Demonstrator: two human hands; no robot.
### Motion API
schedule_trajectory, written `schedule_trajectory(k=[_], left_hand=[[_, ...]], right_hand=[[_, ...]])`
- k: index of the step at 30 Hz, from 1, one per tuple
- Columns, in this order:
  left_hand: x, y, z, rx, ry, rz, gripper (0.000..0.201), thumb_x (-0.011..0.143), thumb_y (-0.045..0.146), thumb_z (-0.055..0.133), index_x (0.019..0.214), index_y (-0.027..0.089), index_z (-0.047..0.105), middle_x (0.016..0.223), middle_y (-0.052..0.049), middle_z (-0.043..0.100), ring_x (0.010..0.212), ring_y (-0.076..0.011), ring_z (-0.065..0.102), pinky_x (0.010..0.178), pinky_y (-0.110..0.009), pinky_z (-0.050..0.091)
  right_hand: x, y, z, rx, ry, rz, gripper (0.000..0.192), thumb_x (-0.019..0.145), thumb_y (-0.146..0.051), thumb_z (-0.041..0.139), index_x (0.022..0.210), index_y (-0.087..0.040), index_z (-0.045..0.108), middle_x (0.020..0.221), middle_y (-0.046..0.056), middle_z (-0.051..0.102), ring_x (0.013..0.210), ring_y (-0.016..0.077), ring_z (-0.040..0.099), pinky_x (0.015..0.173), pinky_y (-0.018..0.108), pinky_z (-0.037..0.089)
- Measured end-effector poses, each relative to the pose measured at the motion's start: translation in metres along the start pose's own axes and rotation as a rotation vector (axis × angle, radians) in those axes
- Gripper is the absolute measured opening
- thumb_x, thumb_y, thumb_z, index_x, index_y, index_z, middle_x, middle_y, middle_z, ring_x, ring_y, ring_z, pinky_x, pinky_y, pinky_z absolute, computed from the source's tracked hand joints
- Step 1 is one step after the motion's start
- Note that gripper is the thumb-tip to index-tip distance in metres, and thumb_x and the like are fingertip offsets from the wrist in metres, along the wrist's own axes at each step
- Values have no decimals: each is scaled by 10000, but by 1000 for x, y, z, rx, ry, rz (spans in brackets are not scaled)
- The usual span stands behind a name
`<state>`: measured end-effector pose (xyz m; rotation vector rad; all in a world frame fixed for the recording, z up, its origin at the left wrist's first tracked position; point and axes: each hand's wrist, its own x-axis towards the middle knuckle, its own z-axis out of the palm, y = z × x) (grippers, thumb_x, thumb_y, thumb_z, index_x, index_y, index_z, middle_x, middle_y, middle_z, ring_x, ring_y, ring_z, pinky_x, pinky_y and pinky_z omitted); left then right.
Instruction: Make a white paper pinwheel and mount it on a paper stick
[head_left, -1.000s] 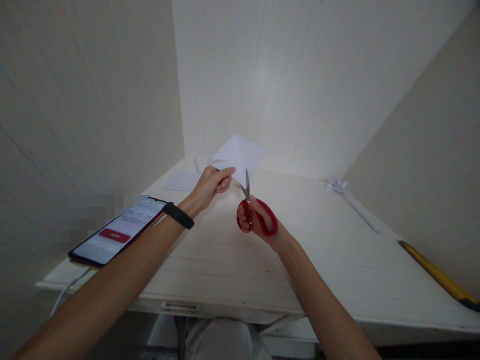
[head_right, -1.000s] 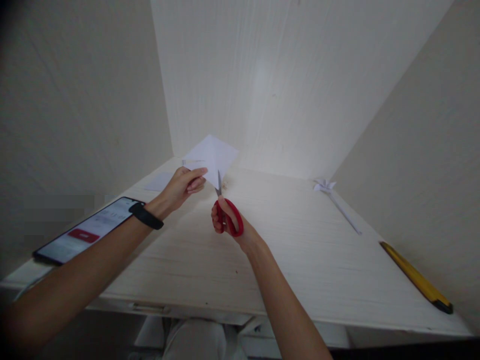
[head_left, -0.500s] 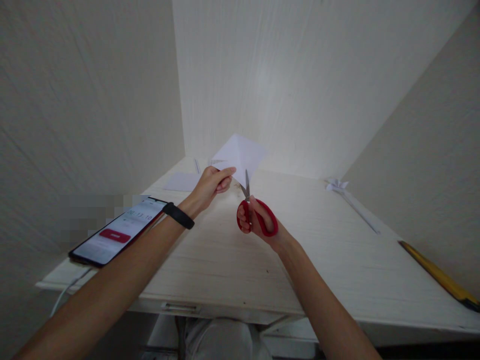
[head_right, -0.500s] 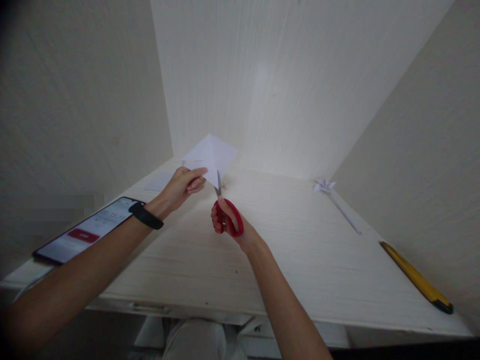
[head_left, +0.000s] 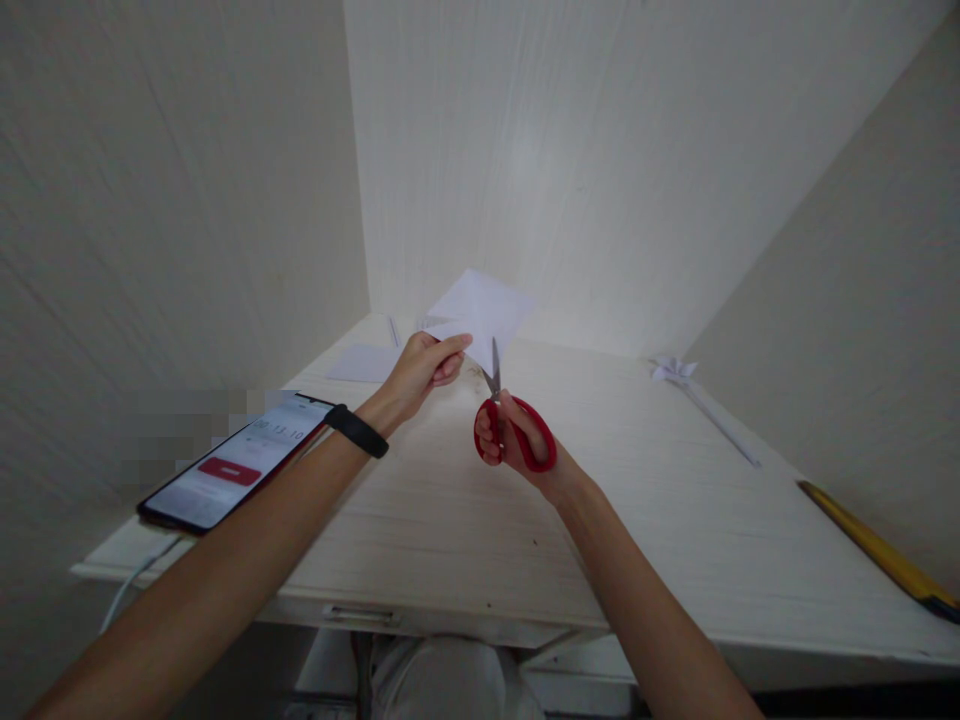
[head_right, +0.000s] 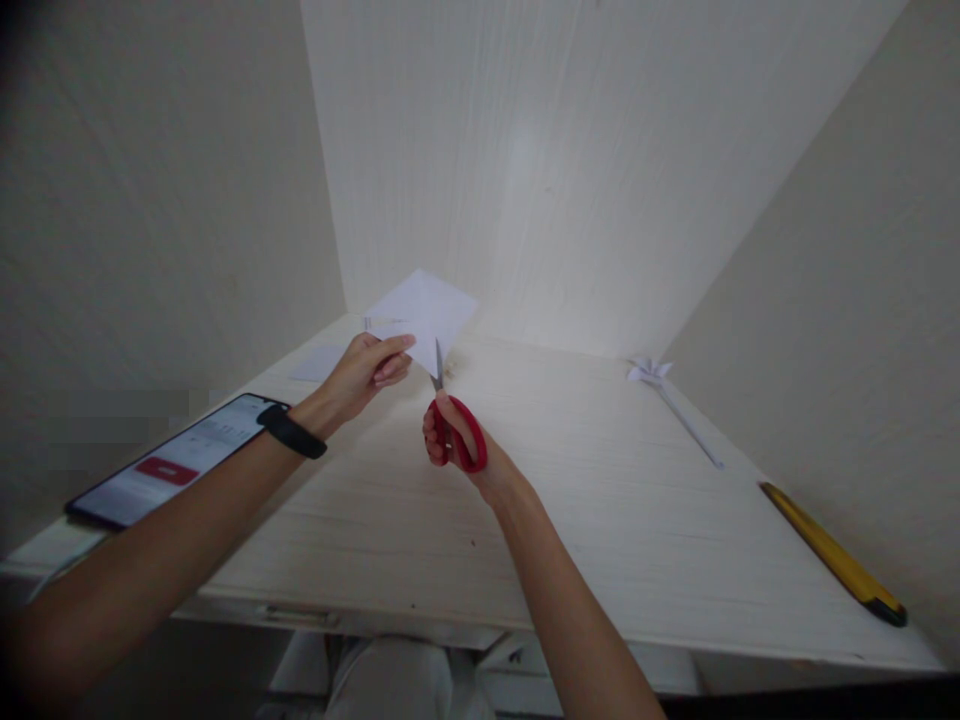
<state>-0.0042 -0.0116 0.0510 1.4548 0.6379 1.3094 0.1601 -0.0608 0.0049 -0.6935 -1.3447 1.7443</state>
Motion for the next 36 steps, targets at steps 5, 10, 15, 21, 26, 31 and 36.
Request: schedule_trajectory(k=[5,10,15,21,26,31,36], left_hand=[[1,-1,0,-2,2,-6,504,802,326,583,386,166,349,350,61,283,352,-25,236,420,-249,129],[0,0,1,0,-1,-8,506,793,342,589,388,165,343,354,61,280,360,-24,238,418,-240,143],[-1,1,1,16,-4,-14,510,787,363,591,388,168,340,347,58,284,364,-27,235,416,-237,154],[-1,1,1,8,-14,-7,506,793,351,587,390,166,343,358,60,280,365,-26,235,420,-243,146],[-1,2,1,23,-15,-10,515,798,357,582,384,167,341,354,58,277,365,-28,239,424,-245,153],[0,1,0,14,-7,-4,509,798,342,588,387,165,343,358,60,282,360,-26,240,421,-246,143],[1,-3,-1,-23,-8,19,488,799,315,596,408,160,348,367,67,280,360,-24,232,420,-243,125]], right_hand=[[0,-1,0,3,-5,29,486,768,-652,532,701,-171,520,606,-31,428,520,80,386,508,234,301],[-1,-2,1,14,-11,20,485,774,-645,534,697,-166,523,614,-32,426,515,74,389,508,232,291],[-1,-1,1,12,-8,3,502,768,-662,526,690,-166,523,606,-32,427,513,76,389,509,236,293],[-1,-2,3,16,-5,-6,498,764,-664,528,694,-171,512,615,-31,418,516,80,374,504,239,287],[-1,-4,5,3,17,0,486,773,-655,521,685,-178,498,614,-28,409,521,84,357,501,241,276],[-1,-3,4,-2,15,-18,491,766,-664,521,689,-181,490,620,-30,408,523,85,360,508,246,276],[-1,-3,3,-14,-8,-38,485,783,-657,507,688,-182,481,602,-38,399,509,82,365,507,248,273]])
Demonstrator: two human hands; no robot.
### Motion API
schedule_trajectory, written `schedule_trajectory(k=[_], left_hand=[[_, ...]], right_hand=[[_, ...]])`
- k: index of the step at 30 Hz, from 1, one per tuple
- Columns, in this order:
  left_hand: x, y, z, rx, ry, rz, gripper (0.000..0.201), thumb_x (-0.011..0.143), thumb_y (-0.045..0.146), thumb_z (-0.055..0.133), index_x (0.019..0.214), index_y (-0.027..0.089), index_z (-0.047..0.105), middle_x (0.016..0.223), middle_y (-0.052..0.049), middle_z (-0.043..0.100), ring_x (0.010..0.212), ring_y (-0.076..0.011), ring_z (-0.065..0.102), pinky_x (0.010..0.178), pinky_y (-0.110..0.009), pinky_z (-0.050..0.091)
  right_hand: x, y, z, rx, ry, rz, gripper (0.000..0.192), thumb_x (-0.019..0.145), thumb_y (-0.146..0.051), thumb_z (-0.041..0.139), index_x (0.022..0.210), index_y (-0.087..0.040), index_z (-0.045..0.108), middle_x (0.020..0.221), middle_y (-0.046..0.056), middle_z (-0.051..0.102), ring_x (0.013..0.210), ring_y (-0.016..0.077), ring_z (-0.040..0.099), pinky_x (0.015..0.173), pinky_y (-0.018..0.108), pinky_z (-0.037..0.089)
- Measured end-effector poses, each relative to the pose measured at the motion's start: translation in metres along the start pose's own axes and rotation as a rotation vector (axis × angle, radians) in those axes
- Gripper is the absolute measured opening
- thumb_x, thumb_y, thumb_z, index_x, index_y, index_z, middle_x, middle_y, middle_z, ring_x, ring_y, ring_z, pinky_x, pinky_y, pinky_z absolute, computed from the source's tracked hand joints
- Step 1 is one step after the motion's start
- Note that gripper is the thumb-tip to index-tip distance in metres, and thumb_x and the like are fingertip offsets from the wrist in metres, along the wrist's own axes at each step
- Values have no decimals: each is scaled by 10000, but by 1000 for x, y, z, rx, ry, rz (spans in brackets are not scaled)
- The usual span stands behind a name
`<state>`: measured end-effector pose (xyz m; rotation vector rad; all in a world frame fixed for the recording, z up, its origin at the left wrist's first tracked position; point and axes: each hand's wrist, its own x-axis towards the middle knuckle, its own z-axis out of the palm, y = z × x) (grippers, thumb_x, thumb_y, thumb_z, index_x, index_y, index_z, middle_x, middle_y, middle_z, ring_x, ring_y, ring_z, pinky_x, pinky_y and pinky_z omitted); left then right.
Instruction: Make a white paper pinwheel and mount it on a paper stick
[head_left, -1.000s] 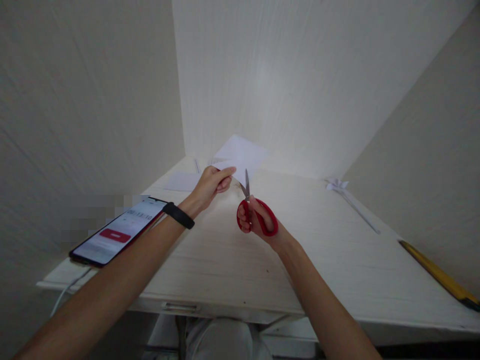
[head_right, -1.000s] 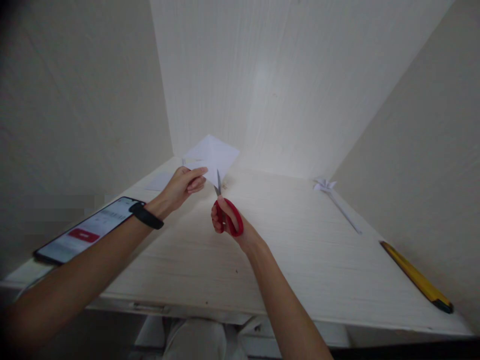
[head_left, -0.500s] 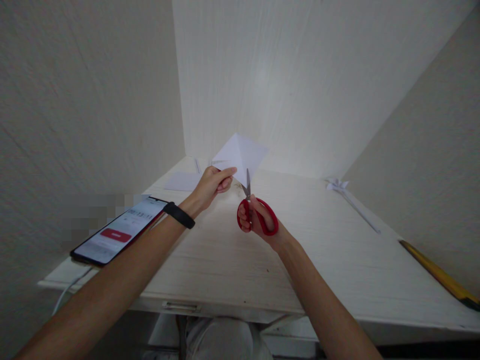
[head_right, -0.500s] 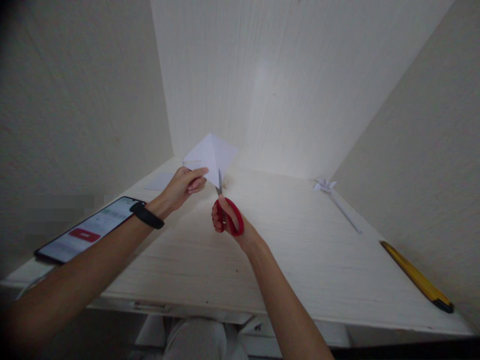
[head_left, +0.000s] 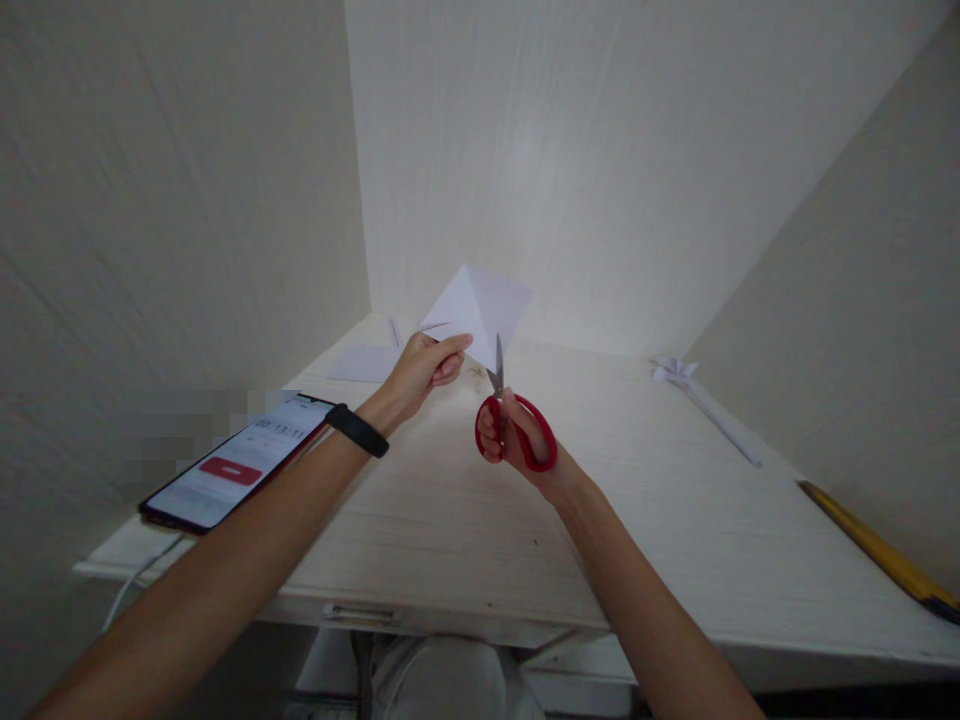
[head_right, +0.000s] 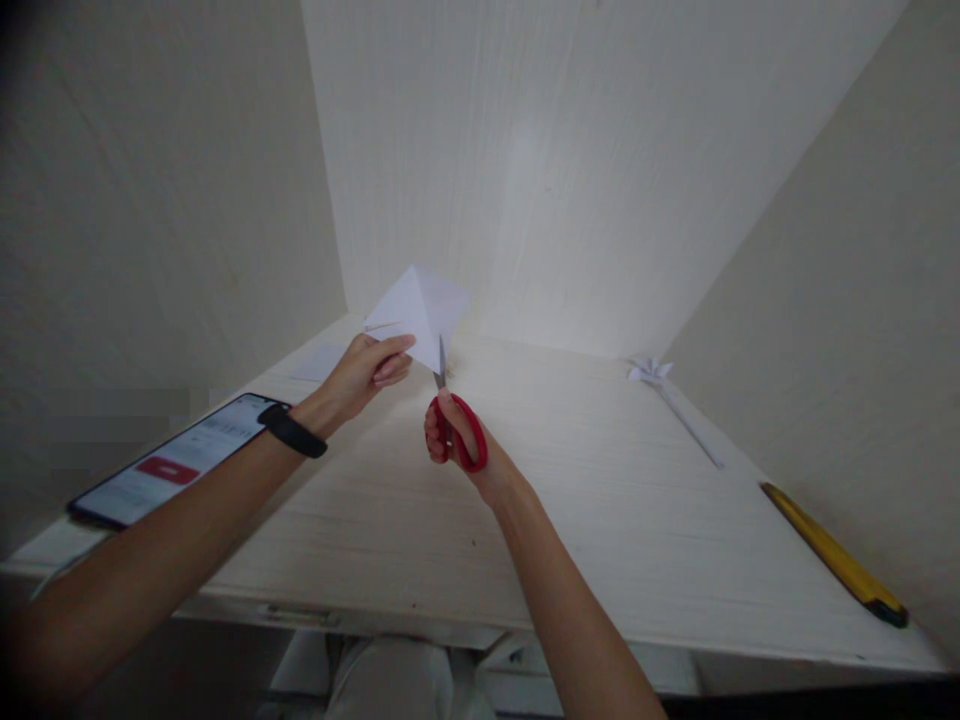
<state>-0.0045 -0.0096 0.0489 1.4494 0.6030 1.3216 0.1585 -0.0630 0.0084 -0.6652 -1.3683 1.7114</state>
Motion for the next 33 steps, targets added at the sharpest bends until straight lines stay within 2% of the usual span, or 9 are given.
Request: schedule_trajectory(k=[23,33], left_hand=[[-2,4,1,38,-7,2,506,801,329,584,402,168,316,368,63,266,364,-25,225,421,-243,137],[0,3,1,33,4,-3,500,785,337,594,406,168,314,367,66,270,359,-22,226,416,-241,137]], right_hand=[[-3,-1,6,-198,117,-20,532,779,-711,443,662,-192,440,537,-46,398,470,80,362,472,235,285],[-4,-2,8,-222,178,-9,512,767,-686,494,650,-190,450,520,-45,414,445,77,373,444,232,287]])
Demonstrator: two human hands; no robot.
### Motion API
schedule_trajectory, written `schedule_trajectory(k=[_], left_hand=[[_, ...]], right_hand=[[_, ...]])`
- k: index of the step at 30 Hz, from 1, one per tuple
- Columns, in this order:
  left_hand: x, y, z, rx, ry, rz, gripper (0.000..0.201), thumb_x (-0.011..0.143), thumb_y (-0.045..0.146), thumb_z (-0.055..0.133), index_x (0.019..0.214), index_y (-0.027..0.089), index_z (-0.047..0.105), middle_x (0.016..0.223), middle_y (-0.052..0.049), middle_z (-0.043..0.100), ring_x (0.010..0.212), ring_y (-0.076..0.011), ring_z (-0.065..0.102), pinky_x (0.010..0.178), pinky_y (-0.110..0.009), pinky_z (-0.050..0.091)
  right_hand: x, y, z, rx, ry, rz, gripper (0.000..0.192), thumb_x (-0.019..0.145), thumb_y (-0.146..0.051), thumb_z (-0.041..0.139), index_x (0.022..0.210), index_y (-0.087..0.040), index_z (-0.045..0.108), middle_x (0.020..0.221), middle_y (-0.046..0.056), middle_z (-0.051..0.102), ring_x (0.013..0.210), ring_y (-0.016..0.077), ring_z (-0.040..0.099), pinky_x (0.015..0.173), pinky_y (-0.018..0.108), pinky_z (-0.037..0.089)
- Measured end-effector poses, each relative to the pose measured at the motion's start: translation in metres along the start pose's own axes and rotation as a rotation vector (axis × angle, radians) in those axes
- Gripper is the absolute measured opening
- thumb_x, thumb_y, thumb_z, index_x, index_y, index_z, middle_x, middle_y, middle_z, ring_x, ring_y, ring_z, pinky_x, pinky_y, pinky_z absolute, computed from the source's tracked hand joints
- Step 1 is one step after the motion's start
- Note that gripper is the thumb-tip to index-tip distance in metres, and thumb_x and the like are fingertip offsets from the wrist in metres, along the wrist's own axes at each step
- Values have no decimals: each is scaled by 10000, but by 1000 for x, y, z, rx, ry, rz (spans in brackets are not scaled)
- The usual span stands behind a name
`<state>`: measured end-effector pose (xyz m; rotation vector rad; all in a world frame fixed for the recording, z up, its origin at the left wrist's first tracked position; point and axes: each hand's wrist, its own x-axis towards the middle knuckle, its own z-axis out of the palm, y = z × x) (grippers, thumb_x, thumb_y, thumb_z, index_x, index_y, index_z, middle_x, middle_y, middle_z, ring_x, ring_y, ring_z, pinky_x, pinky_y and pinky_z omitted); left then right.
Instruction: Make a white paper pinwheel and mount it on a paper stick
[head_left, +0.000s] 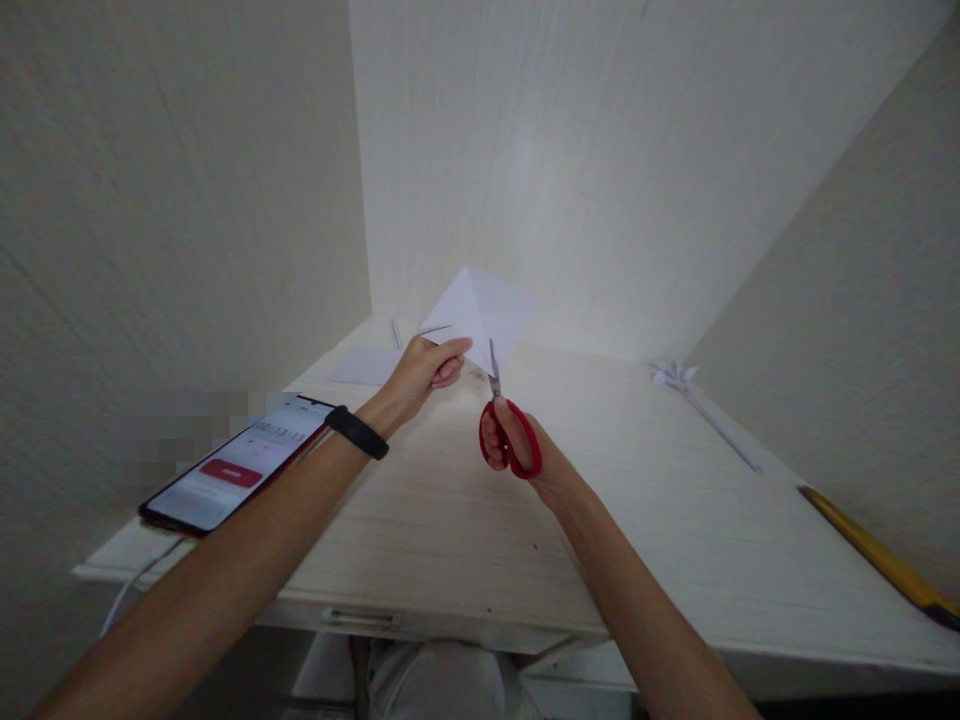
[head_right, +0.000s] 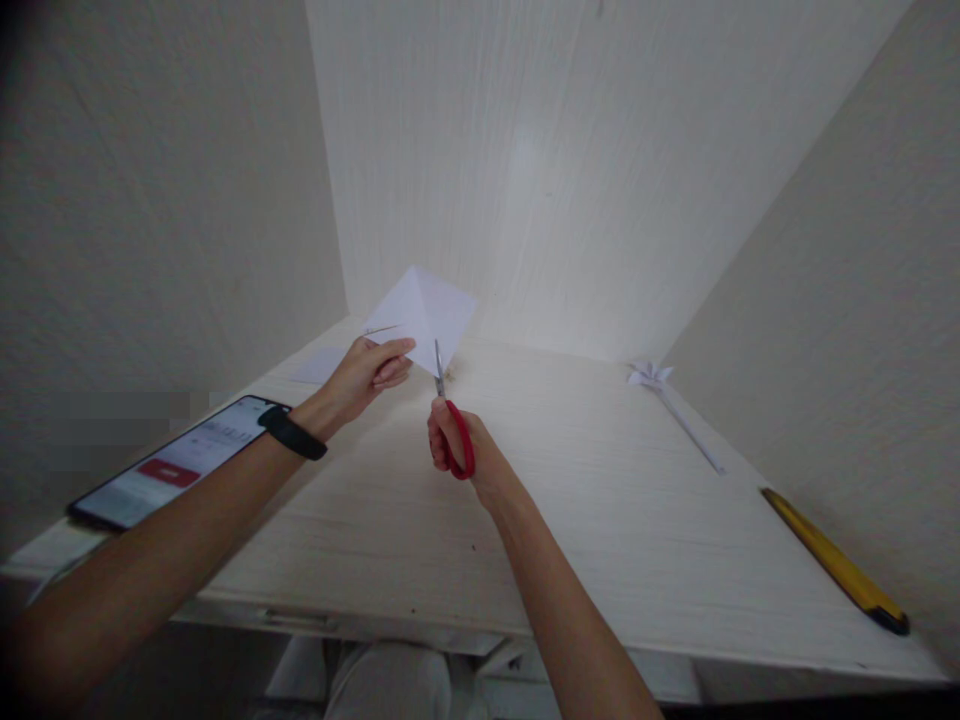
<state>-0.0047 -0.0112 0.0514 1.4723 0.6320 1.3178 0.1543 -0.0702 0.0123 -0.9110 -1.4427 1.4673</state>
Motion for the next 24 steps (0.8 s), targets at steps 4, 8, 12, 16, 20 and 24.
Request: schedule_trajectory(k=[4,8,12,16,20,24], left_hand=[[0,1,1,-11,-7,-4,497,785,323,592,404,169,312,364,67,269,355,-22,222,418,-244,130],[-1,3,1,12,0,-4,500,792,321,577,392,172,314,355,63,268,354,-25,226,422,-249,128],[-2,3,3,81,54,4,473,783,340,567,413,179,318,356,59,286,356,-31,239,414,-246,137],[-3,1,5,161,82,22,394,777,334,553,478,179,347,383,62,318,362,-34,253,403,-231,145],[-2,-1,5,179,78,24,369,786,314,530,502,182,335,391,69,307,364,-31,246,402,-220,149],[-1,-1,4,183,67,40,361,786,316,525,508,183,338,389,72,305,362,-32,242,399,-219,146]], right_hand=[[1,2,-1,-41,15,6,523,766,-694,484,630,-191,452,513,-44,414,429,76,377,430,233,283],[2,3,-3,-89,24,-17,513,784,-680,472,631,-190,460,510,-40,425,420,75,385,423,231,280],[2,3,-3,-146,49,-31,517,801,-665,458,605,-188,463,475,-33,438,404,75,388,417,228,274],[2,0,-2,-213,80,-27,522,812,-649,456,567,-188,455,429,-31,438,378,72,376,407,229,255],[1,-2,-1,-212,75,-28,519,815,-637,461,553,-189,439,426,-32,435,380,72,376,417,231,262],[-1,-5,0,-164,62,-14,504,815,-631,465,578,-186,454,450,-33,441,408,75,386,434,231,266]])
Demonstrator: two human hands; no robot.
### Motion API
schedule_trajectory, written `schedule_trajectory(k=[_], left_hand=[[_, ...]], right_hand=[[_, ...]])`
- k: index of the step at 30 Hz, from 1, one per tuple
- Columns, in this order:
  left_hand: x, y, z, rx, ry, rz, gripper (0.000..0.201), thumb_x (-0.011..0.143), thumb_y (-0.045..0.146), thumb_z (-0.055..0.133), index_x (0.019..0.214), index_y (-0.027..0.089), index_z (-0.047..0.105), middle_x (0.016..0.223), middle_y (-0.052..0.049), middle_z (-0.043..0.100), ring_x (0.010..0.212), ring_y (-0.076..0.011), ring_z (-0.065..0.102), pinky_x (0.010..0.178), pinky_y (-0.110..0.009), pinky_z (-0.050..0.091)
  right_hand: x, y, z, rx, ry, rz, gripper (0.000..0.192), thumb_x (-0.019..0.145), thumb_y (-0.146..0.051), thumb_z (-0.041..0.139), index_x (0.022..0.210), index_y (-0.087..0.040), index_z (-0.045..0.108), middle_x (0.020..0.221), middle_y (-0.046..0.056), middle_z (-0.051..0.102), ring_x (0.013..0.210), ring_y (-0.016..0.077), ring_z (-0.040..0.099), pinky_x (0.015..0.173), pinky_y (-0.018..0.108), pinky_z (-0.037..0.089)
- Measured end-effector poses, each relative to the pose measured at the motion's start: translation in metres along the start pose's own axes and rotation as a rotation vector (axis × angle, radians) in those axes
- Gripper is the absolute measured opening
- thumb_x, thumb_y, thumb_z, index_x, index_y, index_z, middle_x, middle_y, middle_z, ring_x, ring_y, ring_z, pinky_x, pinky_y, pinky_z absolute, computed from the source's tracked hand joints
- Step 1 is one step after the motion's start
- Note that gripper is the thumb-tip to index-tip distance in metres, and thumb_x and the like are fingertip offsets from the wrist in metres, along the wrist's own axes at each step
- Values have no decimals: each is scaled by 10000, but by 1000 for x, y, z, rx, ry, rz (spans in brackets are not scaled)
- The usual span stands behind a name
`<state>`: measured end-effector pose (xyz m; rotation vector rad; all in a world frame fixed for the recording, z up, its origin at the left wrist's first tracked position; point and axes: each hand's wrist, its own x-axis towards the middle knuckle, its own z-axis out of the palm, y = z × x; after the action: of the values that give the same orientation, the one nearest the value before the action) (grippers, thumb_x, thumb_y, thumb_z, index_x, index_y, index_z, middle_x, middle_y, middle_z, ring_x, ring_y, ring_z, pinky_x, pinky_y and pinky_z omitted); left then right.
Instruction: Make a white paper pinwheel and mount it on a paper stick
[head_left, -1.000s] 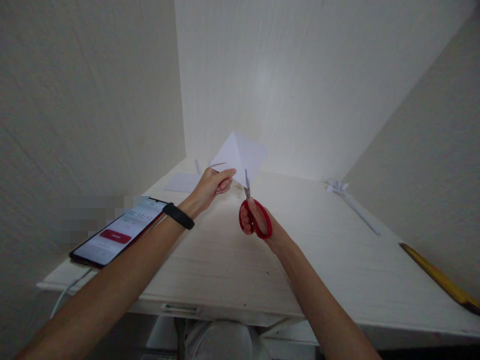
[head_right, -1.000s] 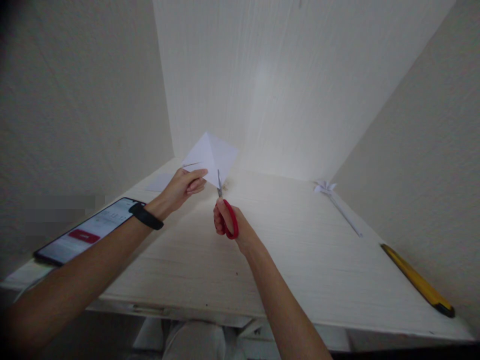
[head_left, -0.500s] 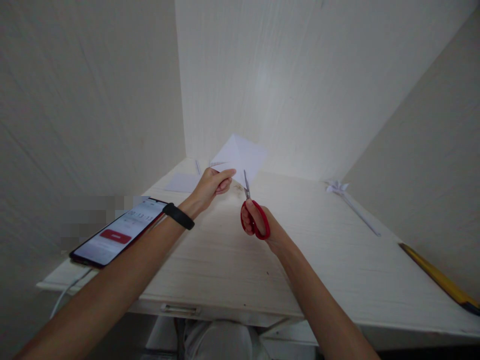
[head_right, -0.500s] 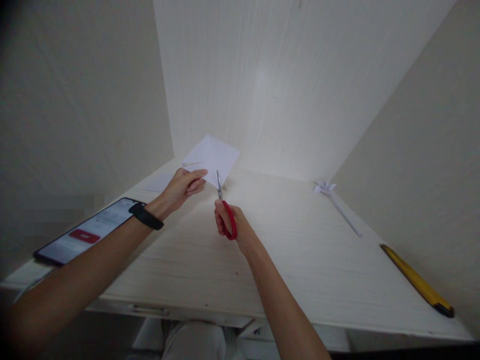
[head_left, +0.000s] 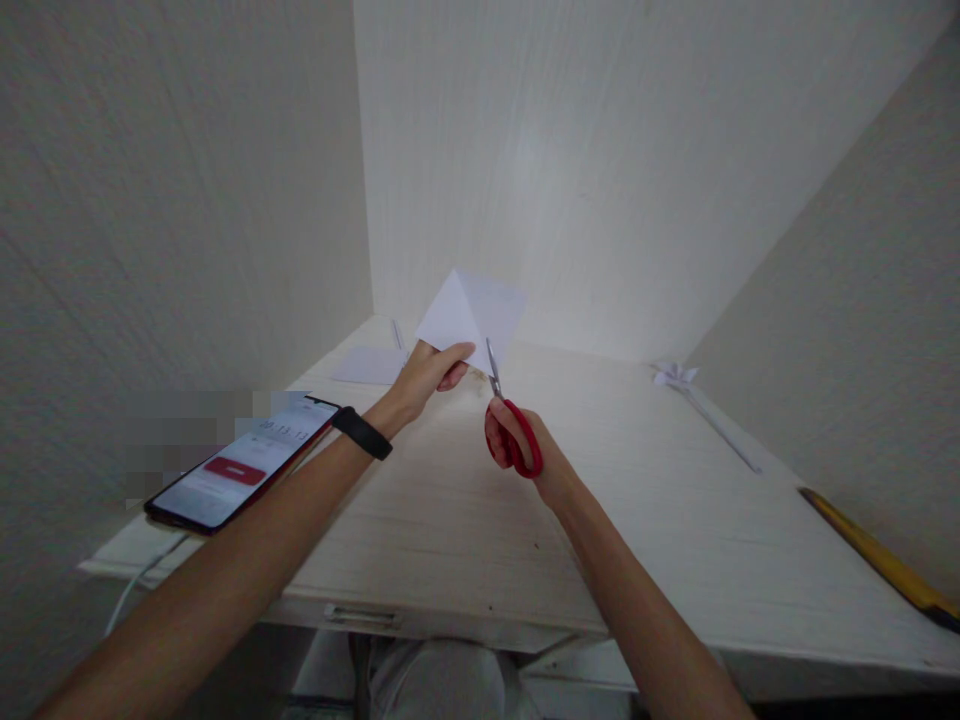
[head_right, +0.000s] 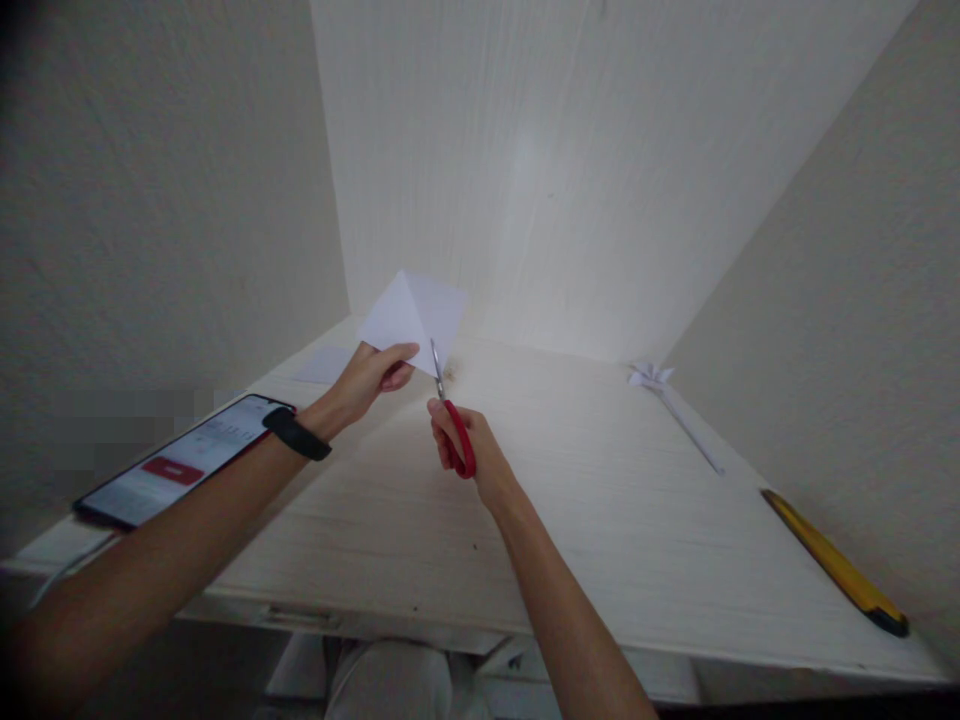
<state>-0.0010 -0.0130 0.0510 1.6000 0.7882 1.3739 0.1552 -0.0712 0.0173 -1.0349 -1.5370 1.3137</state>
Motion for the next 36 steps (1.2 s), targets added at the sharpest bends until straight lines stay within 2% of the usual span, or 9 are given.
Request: schedule_trajectory(k=[7,18,36], left_hand=[[-3,2,2,59,-42,12,381,780,311,531,484,181,329,384,70,310,356,-26,251,400,-216,154],[-5,5,6,97,-68,43,354,778,273,536,502,178,336,389,76,327,360,-25,277,402,-204,170],[-4,2,5,124,-55,51,376,776,299,540,478,172,350,387,70,332,361,-24,278,398,-196,189]], right_hand=[[-1,-2,0,131,-80,-19,479,804,-626,484,618,-187,435,530,-42,412,466,74,384,484,238,278],[4,7,-3,236,-116,6,458,811,-618,487,659,-188,453,553,-46,405,472,80,378,489,245,271],[6,9,-5,215,-127,3,474,811,-624,484,629,-189,439,524,-48,385,454,81,373,472,244,274]])
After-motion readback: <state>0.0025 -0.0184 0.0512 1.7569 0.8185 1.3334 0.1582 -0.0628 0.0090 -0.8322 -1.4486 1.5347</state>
